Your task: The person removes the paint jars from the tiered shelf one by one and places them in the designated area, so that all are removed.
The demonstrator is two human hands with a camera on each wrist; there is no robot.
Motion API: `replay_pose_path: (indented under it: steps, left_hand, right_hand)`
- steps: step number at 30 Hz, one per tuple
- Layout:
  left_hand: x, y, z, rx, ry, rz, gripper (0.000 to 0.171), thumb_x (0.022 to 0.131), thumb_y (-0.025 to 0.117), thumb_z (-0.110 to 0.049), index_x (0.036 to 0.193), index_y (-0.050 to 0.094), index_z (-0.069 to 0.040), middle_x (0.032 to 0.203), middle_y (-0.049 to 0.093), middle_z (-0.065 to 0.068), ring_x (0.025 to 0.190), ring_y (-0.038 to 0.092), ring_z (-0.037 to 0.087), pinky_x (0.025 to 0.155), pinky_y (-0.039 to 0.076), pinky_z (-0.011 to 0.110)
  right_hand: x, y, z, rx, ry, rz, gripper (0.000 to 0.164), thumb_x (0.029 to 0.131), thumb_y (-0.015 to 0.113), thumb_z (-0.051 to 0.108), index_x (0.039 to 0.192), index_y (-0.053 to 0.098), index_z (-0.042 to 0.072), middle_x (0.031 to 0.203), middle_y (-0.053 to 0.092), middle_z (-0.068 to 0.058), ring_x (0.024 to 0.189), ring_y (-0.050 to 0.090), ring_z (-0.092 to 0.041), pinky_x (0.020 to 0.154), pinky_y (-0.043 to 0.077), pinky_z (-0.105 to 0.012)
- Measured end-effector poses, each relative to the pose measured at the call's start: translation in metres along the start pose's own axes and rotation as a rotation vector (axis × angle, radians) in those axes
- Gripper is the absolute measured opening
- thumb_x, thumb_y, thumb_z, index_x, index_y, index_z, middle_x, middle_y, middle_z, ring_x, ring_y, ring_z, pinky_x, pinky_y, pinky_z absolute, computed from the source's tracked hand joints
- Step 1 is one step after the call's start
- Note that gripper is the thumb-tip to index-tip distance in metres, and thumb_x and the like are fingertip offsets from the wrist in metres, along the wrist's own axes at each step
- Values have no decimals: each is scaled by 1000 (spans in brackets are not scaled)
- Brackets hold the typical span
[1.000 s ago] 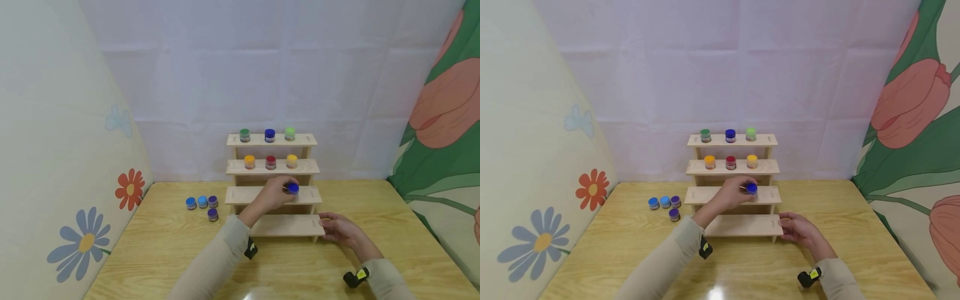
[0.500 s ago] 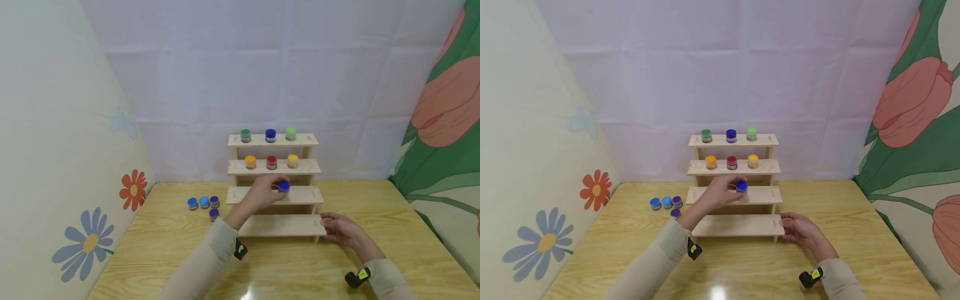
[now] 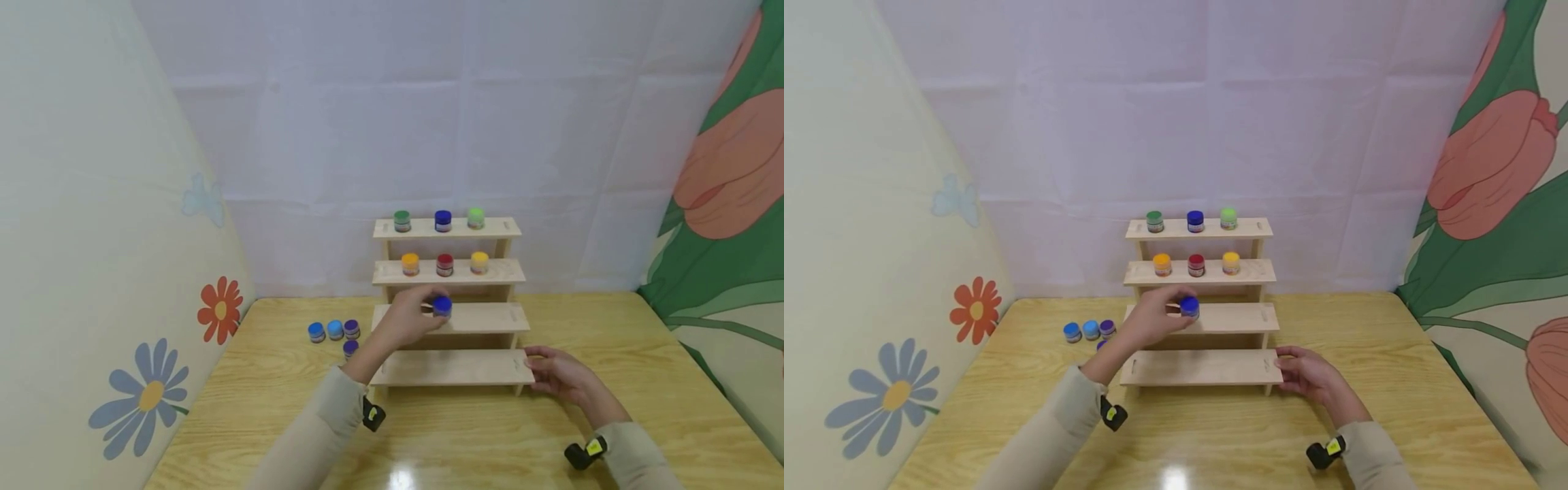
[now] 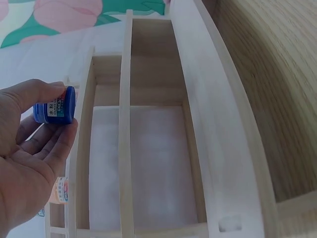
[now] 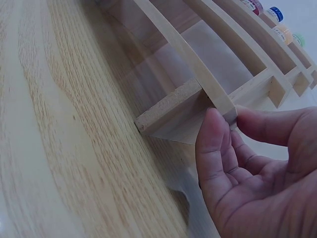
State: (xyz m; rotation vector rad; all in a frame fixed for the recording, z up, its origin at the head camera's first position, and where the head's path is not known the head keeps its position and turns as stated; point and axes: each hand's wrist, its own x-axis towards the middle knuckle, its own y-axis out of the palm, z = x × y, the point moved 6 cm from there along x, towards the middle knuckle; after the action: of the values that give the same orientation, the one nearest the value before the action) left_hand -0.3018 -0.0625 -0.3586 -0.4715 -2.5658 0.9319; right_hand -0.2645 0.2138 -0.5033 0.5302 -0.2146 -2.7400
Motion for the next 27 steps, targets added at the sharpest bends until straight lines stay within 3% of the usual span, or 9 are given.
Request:
replay_pose_path:
  steps: [12, 27]
  left_hand:
    - [-14, -16, 12, 8, -8, -40, 37, 87, 79, -9, 122, 67, -7, 119, 68, 8, 109, 66, 25, 92, 59, 35]
    - [-37, -41, 29, 21, -75, -72, 36, 88, 79, -9, 122, 67, -7, 118, 68, 7, 108, 66, 25, 94, 59, 39]
  right_hand:
    - [-1, 2, 1, 9, -2, 4, 31, 101, 57, 8, 131, 52, 3, 93, 71, -1, 81, 68, -12, 68, 60, -23]
    - [-1, -1, 0, -7, 2, 2, 35, 101, 58, 9, 133, 49, 1, 93, 71, -2, 81, 68, -12, 68, 60, -24]
